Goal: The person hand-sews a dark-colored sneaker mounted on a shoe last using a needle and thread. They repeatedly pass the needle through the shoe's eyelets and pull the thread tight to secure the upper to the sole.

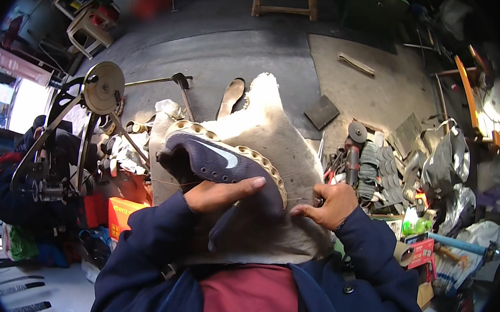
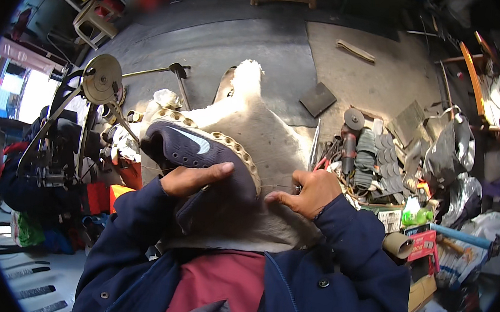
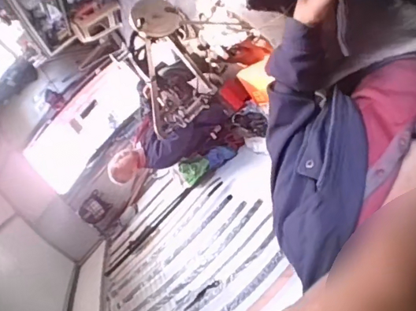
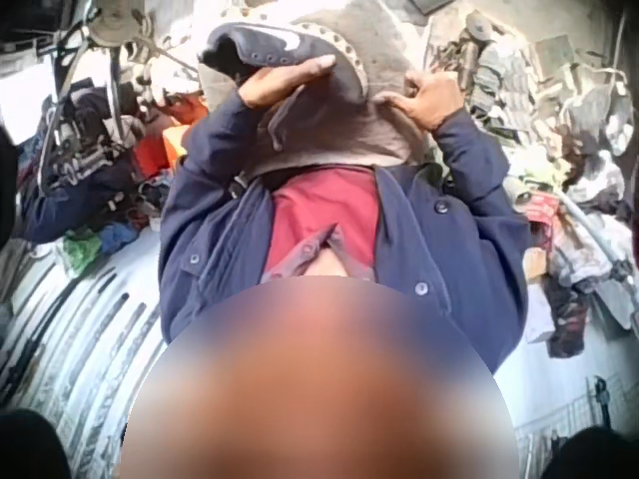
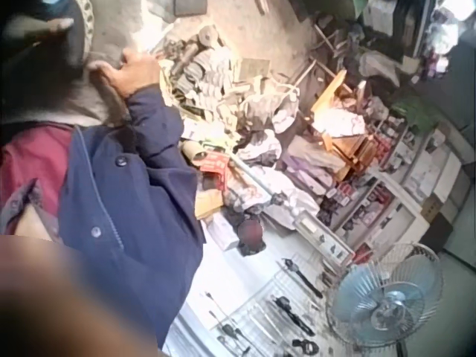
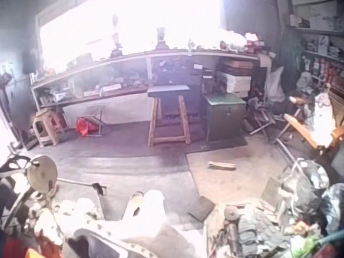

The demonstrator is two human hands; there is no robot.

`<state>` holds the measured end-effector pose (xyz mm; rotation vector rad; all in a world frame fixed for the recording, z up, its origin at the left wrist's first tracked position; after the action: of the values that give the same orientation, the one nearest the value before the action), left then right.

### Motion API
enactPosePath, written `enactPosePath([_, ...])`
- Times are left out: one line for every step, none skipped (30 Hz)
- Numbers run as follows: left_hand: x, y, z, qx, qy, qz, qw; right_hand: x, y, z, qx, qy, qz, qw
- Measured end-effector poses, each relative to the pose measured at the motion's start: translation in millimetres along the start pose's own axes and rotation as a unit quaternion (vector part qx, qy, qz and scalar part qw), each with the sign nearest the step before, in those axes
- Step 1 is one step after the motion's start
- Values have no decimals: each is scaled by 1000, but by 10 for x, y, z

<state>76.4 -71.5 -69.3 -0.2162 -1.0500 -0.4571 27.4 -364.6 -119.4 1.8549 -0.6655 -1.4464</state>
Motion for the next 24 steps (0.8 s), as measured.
enactPosePath([8,-13,20,8,-1,22,1000,63,18,87,-20,-66,-42,997])
enactPosePath([19,-14,45,16,2,43,999,114,48,160,-23,-109,-100,989])
enactPosePath([26,-14,65,35,7,47,998,137,77,236,-15,-147,-128,981])
enactPosePath([30,-19,87,50,17,50,997,145,123,316,-47,-244,-190,950])
enactPosePath([31,-24,97,65,25,54,996,79,137,370,-7,-229,-337,913])
enactPosePath([30,-35,100,68,36,67,995,1,159,400,16,-239,-459,856])
enactPosePath([27,-46,99,70,48,78,993,-101,170,414,-4,-246,-512,823])
enactPosePath([21,-61,87,69,62,89,992,-226,183,416,-7,-240,-583,776])
enactPosePath([24,-65,76,64,47,86,993,-359,162,396,-43,-238,-638,731])
enactPosePath([21,-79,64,68,32,93,993,-484,102,350,-86,-248,-664,700])
enactPosePath([14,-78,60,72,64,86,992,-607,8,297,-108,-234,-672,694])
enactPosePath([4,-76,61,75,95,85,989,-679,-57,248,-150,-235,-660,698])
enactPosePath([-4,-77,57,84,112,90,986,-671,-63,201,-135,-228,-662,701])
enactPosePath([-9,-65,65,95,133,81,983,-641,-84,161,-155,-236,-629,725])
enactPosePath([-6,-63,67,97,91,83,988,-582,-31,156,-34,-202,-726,657])
enactPosePath([0,-59,72,82,45,91,991,-509,-4,174,107,-190,-770,599])
enactPosePath([-6,-50,73,95,38,76,992,-374,117,198,89,-201,-840,497])
enactPosePath([-9,-48,75,90,31,67,993,-369,122,292,124,-216,-824,508])
enactPosePath([-11,-50,77,86,17,65,994,-356,117,342,122,-210,-770,589])
enactPosePath([-11,-55,75,87,36,73,993,-395,92,389,106,-147,-732,657])
enactPosePath([-1,-54,76,92,42,87,991,-426,34,410,140,-188,-646,727])
enactPosePath([15,-54,76,90,44,103,990,-472,-27,389,167,-159,-518,824])
enactPosePath([41,-46,83,92,39,83,991,-517,-88,373,85,-207,-443,868])
enactPosePath([71,-29,101,89,34,67,993,-572,-165,309,105,-164,-368,909])
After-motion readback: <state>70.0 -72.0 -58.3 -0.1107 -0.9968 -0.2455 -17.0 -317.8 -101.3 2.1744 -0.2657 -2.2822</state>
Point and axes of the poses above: each hand's wrist, its own z-axis away from the middle knuckle, its own y-axis out of the back of the hand, x = y × z, the point moved 1 cm from there along -z, towards the middle knuckle, and after that the axes turned 12 degrees about x, right-handed, at the moved point
